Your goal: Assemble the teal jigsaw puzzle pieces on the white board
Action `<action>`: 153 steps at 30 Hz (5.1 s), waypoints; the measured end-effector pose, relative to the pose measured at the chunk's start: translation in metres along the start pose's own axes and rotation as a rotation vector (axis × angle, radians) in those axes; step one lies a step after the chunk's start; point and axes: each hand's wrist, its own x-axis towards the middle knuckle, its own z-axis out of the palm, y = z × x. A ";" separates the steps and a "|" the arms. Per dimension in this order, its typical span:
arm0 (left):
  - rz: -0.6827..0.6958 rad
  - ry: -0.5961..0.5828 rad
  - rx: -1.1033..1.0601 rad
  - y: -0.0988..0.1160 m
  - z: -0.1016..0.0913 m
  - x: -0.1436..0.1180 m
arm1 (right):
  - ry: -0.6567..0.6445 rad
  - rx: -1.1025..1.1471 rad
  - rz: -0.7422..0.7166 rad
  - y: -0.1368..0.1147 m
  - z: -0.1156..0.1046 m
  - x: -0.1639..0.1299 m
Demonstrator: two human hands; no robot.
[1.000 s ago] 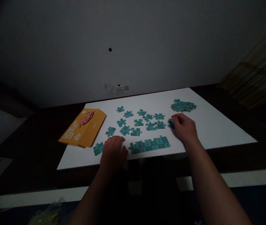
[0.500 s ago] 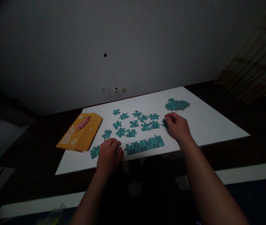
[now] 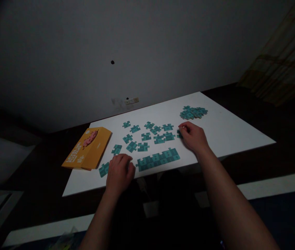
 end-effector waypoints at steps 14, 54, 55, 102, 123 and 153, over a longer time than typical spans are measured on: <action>-0.013 0.020 0.005 0.001 -0.002 0.000 | 0.000 0.001 0.009 -0.006 -0.002 -0.002; 0.096 -0.129 0.066 -0.032 -0.042 0.085 | -0.016 0.020 -0.013 0.000 -0.001 0.002; 0.135 -0.186 0.057 -0.040 -0.043 0.102 | -0.013 0.024 -0.009 0.000 -0.001 0.002; 0.213 -0.396 -0.163 0.018 -0.004 0.113 | -0.056 0.075 -0.016 0.010 0.000 0.003; 0.294 -0.391 -0.191 0.053 0.021 0.162 | -0.091 0.113 -0.016 0.006 -0.001 0.004; 0.315 -0.432 -0.329 0.024 0.006 0.134 | -0.066 0.110 -0.009 0.006 -0.001 0.002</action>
